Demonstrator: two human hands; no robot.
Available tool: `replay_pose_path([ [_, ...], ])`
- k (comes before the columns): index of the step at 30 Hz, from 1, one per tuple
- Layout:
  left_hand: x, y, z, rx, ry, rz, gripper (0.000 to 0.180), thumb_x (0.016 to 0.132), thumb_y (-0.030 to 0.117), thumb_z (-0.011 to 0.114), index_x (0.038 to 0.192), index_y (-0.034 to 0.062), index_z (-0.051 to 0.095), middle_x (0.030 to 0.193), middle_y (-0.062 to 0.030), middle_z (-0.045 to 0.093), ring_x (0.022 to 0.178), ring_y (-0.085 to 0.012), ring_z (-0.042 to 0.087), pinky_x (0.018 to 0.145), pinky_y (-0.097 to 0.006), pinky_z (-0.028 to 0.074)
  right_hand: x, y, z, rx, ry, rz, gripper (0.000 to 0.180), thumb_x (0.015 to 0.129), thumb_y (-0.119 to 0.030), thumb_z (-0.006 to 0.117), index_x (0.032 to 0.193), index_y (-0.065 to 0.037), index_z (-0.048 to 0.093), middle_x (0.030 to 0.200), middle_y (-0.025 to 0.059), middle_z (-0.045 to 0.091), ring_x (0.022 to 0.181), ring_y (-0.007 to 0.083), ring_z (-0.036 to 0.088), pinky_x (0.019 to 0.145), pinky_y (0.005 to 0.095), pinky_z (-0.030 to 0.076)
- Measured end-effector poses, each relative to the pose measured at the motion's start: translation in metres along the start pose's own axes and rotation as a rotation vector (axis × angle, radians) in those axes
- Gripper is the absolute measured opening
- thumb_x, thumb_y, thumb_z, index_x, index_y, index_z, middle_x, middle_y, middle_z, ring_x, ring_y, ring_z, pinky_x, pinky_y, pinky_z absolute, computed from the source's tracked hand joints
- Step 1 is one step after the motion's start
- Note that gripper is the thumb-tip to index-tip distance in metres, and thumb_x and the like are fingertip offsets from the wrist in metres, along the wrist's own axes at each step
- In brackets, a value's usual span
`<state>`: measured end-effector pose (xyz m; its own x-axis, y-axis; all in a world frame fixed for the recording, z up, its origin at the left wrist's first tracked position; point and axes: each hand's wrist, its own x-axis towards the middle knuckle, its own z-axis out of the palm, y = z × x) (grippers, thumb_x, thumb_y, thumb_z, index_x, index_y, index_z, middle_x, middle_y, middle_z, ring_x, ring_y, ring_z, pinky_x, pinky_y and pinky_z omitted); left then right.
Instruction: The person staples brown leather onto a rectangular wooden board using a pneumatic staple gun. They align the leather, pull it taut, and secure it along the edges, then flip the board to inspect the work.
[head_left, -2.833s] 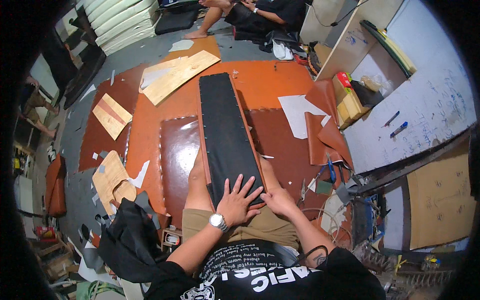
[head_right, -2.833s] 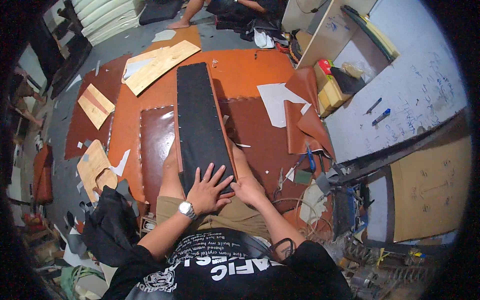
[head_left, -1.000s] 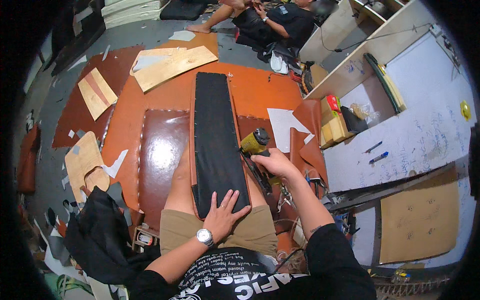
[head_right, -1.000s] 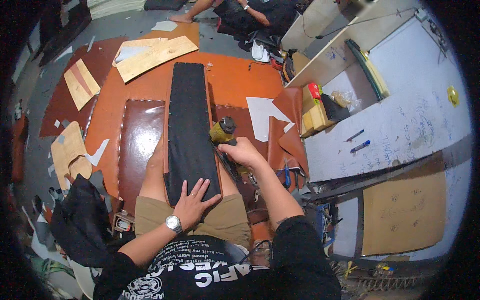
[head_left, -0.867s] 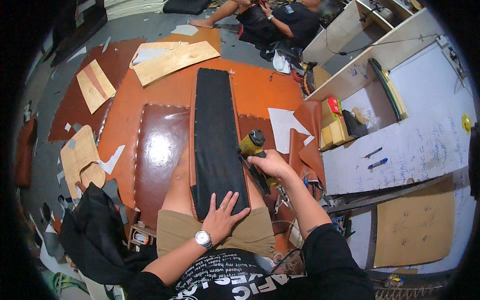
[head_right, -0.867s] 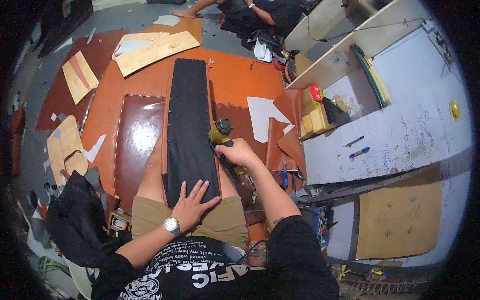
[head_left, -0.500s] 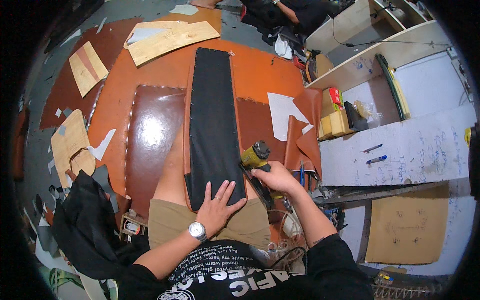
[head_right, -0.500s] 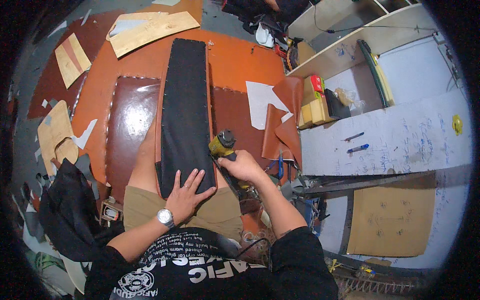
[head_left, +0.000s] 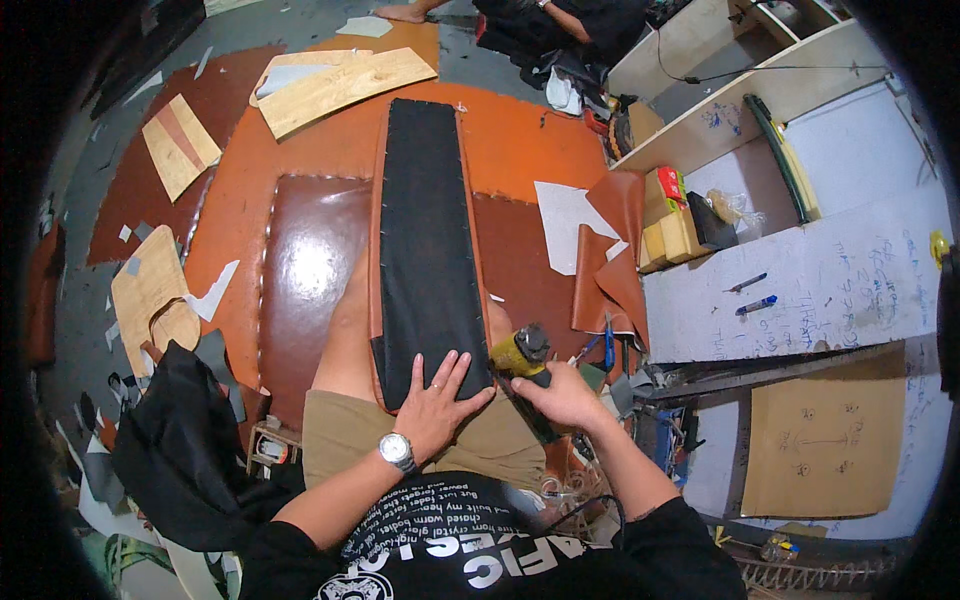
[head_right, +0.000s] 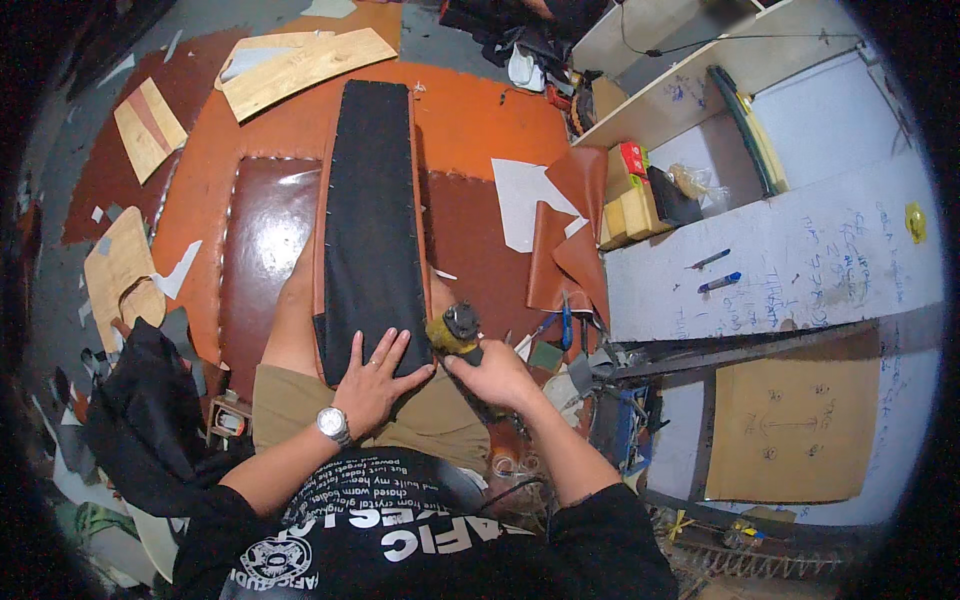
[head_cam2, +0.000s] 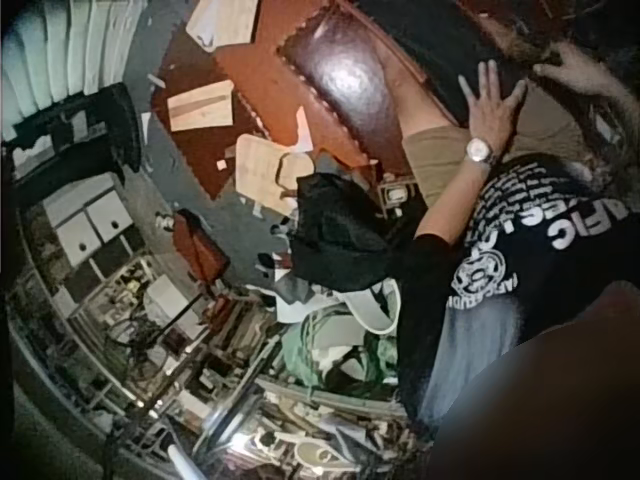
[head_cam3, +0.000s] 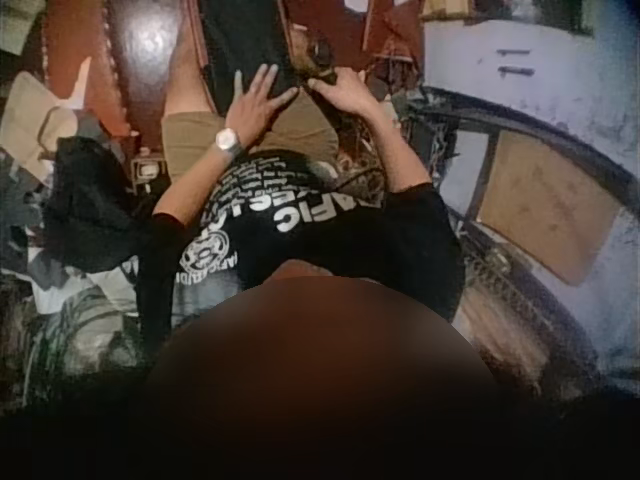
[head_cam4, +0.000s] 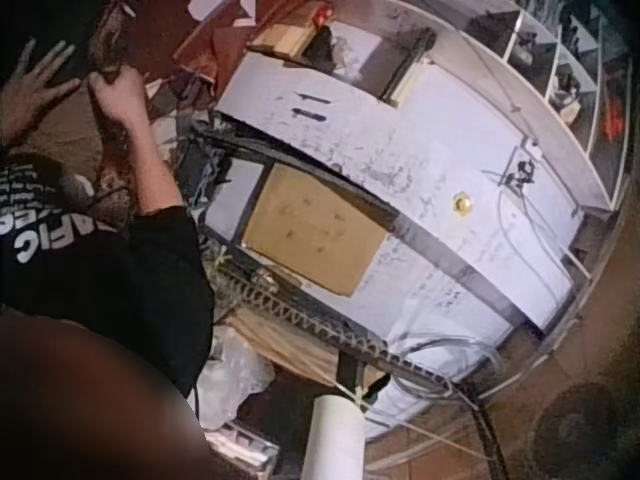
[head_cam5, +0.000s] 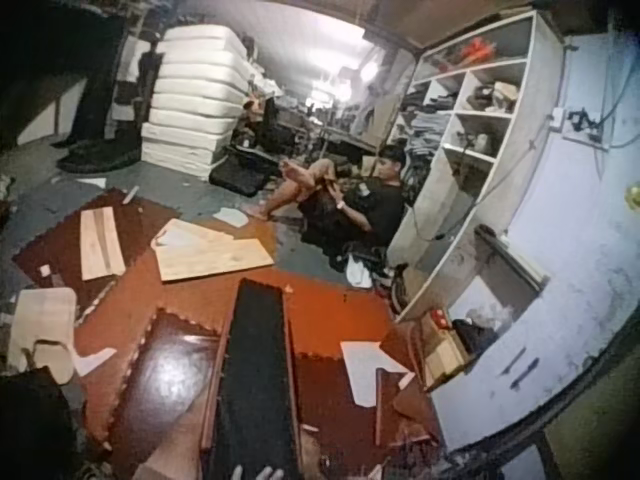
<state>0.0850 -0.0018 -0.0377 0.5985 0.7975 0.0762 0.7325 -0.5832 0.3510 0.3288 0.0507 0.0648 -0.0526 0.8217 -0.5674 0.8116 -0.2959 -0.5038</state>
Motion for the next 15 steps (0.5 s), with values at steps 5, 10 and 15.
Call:
replay_pose_path([
  [5, -0.002, -0.001, 0.002, 0.012, 0.022, 0.016, 0.053, 0.104, 0.027, 0.054, 0.155, 0.0418, 0.056, 0.172, -0.0217, 0.034, 0.161, -0.0377, 0.03, 0.124, -0.075, 0.02, -0.017, 0.015, 0.007, 0.074, -0.021, -0.063, 0.05, 0.095, -0.044, 0.073, 0.116, 0.001, 0.077, 0.101, 0.0231, 0.079, 0.1, 0.0391, 0.077, 0.092, 0.0477, 0.058],
  [10, -0.002, -0.003, 0.005, 0.015, 0.022, 0.029, 0.051, 0.103, 0.029, 0.055, 0.152, 0.0425, 0.059, 0.171, -0.0222, 0.036, 0.161, -0.0389, 0.031, 0.123, -0.076, 0.02, -0.038, 0.025, 0.012, 0.028, -0.046, -0.048, 0.05, 0.095, -0.046, 0.072, 0.114, 0.0, 0.077, 0.1, 0.025, 0.078, 0.099, 0.0423, 0.076, 0.091, 0.0494, 0.058],
  [15, -0.001, -0.003, 0.001, 0.012, 0.043, 0.046, 0.049, 0.103, 0.029, 0.057, 0.151, 0.0412, 0.06, 0.169, -0.0218, 0.038, 0.16, -0.0382, 0.032, 0.123, -0.077, 0.019, -0.039, 0.029, 0.017, 0.016, -0.063, -0.014, 0.051, 0.094, -0.047, 0.071, 0.113, 0.0, 0.077, 0.1, 0.0267, 0.078, 0.1, 0.0438, 0.075, 0.09, 0.0505, 0.057],
])
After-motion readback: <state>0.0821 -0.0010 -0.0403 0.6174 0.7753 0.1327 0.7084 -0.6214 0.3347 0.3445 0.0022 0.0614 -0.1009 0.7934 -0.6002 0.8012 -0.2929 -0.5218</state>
